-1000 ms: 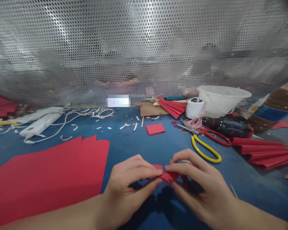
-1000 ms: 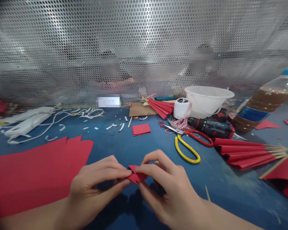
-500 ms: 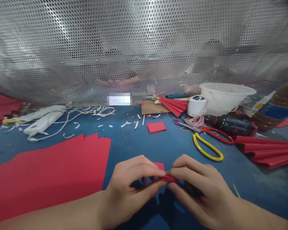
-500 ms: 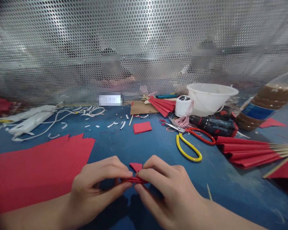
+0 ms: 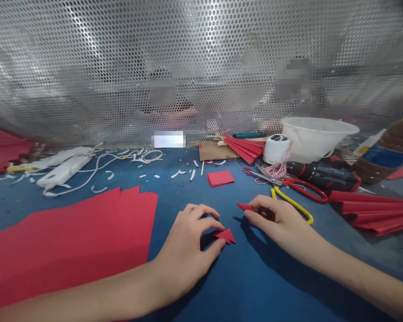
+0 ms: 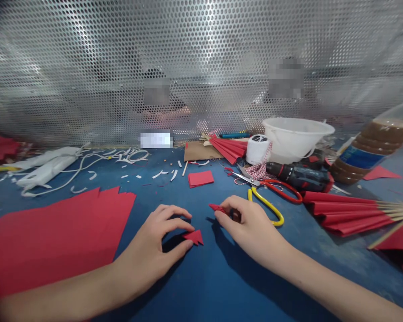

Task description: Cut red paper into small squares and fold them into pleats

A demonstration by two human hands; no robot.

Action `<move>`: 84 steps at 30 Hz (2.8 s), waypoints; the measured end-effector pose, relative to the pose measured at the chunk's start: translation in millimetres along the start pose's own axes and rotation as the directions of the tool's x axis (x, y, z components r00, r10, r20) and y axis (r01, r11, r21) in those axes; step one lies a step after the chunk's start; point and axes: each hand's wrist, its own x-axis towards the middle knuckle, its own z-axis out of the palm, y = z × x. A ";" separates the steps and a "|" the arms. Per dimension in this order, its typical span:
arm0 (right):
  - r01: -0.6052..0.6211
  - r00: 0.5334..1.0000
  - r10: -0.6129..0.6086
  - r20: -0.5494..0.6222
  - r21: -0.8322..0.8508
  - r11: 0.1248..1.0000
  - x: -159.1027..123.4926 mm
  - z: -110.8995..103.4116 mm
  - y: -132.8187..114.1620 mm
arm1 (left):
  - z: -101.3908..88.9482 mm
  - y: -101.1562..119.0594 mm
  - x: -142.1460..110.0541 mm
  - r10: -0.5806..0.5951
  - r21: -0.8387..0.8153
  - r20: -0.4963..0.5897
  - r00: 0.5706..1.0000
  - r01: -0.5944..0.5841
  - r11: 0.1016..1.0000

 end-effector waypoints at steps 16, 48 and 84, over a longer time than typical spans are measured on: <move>0.372 0.926 -0.377 0.014 -0.203 0.906 -13.3 4.1 0.1 | -1.7 3.2 -9.6 0.209 0.075 0.001 0.978 -0.208 0.975; 0.469 0.883 -0.455 0.115 -0.212 0.857 -11.8 2.6 3.5 | -5.3 4.3 -4.6 0.027 -0.139 0.078 0.997 -0.016 0.990; 0.657 0.745 -0.665 -0.051 -0.115 0.745 -31.9 20.9 -19.2 | -7.1 4.8 -4.4 0.051 -0.556 0.024 0.998 -0.029 0.831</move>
